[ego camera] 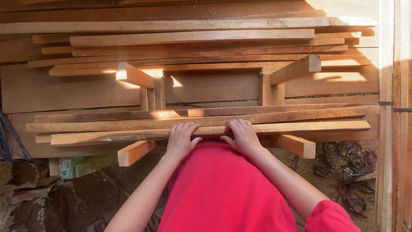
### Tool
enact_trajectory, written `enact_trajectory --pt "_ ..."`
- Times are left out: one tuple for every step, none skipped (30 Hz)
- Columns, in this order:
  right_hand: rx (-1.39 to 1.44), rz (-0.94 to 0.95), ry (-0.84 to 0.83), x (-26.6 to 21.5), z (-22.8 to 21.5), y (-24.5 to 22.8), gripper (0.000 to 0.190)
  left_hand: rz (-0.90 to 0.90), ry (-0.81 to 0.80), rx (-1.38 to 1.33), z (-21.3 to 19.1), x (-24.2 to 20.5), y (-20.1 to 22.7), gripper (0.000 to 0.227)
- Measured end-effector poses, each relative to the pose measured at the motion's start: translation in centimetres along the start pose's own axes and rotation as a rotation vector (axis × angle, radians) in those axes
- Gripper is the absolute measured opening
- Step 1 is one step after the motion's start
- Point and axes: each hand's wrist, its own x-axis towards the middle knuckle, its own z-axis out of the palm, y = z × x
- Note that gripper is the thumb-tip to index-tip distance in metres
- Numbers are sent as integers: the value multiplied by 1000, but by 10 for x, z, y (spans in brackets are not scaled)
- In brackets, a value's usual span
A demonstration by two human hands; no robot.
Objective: The person is sorting and organizing wooden planks in a workshop.
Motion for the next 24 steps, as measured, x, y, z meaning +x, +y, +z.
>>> enact_trajectory --pt "1 3 -3 3 -2 -6 38 0 -4 -2 2 -1 -1 50" --pt "-80 -34 2 6 -6 -9 46 50 44 62 5 0 -2 48" --pt "-161 -72 7 10 -9 -14 56 100 92 126 8 0 -2 45" --pt "-161 -76 8 10 -4 -11 56 98 95 127 14 1 -8 45" --pt "-153 -116 -4 11 2 -8 50 124 107 135 19 1 -14 45" --pt "-145 -157 -15 14 8 -4 45 150 119 144 24 3 -20 45" --pt "-145 -161 -13 19 12 0 45 148 123 147 28 7 -28 45" --pt "-146 -189 -21 19 17 3 45 179 129 149 35 8 -34 47" --pt "-147 -216 -29 19 23 7 45 210 136 151 42 10 -40 49" --pt "-149 -216 -29 19 22 9 45 210 136 150 44 10 -39 49" --pt "-160 -234 -46 19 20 11 47 222 180 172 46 9 -39 48" --pt "-170 -255 -62 19 20 11 48 230 224 196 47 7 -40 48" --pt "-168 -257 -63 21 21 11 48 227 224 197 48 9 -42 48" --pt "-183 -262 -60 20 21 11 48 248 256 214 51 9 -43 47" --pt "-197 -268 -56 20 21 11 49 270 287 231 55 9 -44 47" --pt "-196 -265 -57 20 22 10 49 271 284 230 55 8 -44 47" --pt "-201 -273 -62 19 23 10 49 277 296 247 54 7 -44 47" --pt "-210 -280 -63 21 22 11 50 287 312 264 54 10 -44 48" --pt "-214 -278 -61 20 22 14 50 292 314 263 55 12 -43 48" --pt "-204 -285 -50 20 24 15 48 278 297 253 55 12 -44 46" --pt "-195 -292 -39 19 25 15 47 265 280 243 55 11 -45 44" --pt "-195 -294 -38 20 23 14 47 263 281 245 54 11 -45 44" --pt "-146 -292 -31 21 21 14 47 255 250 208 52 11 -45 45" --pt "-99 -288 -23 22 18 13 48 248 219 170 50 12 -45 46"
